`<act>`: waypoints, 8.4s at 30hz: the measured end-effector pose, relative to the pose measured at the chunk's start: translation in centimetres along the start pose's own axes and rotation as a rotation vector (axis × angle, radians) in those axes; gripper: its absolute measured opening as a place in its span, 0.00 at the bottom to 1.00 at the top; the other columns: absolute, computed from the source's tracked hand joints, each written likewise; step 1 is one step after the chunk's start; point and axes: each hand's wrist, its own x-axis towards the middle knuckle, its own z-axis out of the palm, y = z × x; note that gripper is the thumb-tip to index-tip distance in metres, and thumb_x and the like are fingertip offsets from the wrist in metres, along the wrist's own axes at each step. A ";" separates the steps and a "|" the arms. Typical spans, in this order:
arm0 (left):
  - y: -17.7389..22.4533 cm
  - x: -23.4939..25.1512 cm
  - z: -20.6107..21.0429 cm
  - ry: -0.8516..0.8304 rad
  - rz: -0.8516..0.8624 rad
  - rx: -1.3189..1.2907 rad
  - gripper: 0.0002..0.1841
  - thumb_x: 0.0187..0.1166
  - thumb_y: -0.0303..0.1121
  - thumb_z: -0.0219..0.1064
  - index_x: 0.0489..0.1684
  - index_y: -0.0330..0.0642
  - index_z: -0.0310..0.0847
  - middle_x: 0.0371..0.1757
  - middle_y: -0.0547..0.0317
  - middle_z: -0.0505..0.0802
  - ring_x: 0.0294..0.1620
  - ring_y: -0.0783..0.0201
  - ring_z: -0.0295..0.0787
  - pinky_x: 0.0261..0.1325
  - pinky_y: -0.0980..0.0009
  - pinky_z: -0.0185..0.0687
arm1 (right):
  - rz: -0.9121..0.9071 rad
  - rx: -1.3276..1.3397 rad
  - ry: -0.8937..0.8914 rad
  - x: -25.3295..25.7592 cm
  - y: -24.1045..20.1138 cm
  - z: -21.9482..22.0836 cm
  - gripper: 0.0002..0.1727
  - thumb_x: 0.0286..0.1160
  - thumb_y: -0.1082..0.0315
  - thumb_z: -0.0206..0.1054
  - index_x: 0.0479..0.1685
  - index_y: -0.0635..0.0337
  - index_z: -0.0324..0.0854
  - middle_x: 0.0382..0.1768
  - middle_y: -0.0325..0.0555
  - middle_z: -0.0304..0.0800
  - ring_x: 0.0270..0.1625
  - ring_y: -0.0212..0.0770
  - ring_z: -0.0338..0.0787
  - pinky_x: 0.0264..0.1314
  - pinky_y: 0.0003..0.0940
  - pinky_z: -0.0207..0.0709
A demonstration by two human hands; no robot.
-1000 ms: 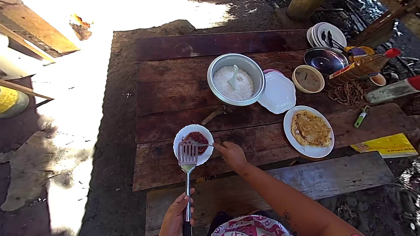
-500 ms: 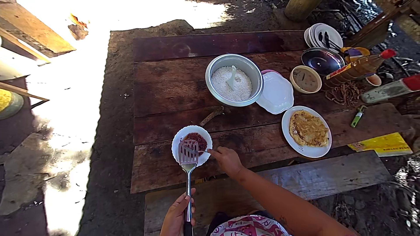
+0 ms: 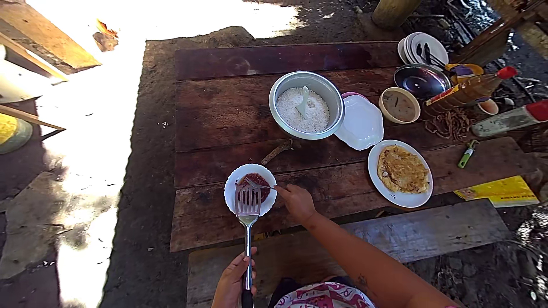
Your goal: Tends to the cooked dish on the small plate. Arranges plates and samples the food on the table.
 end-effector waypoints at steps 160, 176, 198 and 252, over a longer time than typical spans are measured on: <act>-0.5 0.8 -0.1 0.212 0.366 0.396 0.13 0.88 0.21 0.54 0.63 0.30 0.80 0.36 0.58 0.85 0.20 0.76 0.76 0.19 0.82 0.71 | 0.299 0.366 -0.164 -0.2 0.7 -3.8 0.23 0.93 0.65 0.50 0.81 0.51 0.79 0.67 0.56 0.90 0.69 0.55 0.88 0.74 0.53 0.75; 0.6 3.0 -3.5 0.627 1.055 1.252 0.15 0.67 0.15 0.70 0.47 0.37 0.95 0.47 0.29 0.91 0.49 0.27 0.88 0.51 0.34 0.80 | 0.255 0.748 -0.204 0.3 -1.2 -2.5 0.18 0.91 0.69 0.56 0.70 0.66 0.84 0.61 0.56 0.92 0.59 0.42 0.90 0.68 0.38 0.77; 1.5 2.6 -3.8 0.652 1.118 1.158 0.14 0.68 0.16 0.70 0.49 0.34 0.94 0.47 0.28 0.90 0.48 0.28 0.89 0.50 0.36 0.81 | 0.409 0.636 -0.316 0.5 -1.5 -1.4 0.19 0.92 0.67 0.54 0.71 0.62 0.84 0.61 0.56 0.91 0.63 0.47 0.89 0.71 0.48 0.76; 3.0 0.7 -4.5 0.655 0.794 1.005 0.15 0.72 0.18 0.70 0.56 0.33 0.91 0.54 0.31 0.90 0.52 0.41 0.88 0.56 0.46 0.80 | 0.374 0.124 -0.514 0.1 -2.7 -3.1 0.28 0.94 0.67 0.46 0.91 0.43 0.64 0.79 0.54 0.79 0.78 0.56 0.81 0.77 0.57 0.74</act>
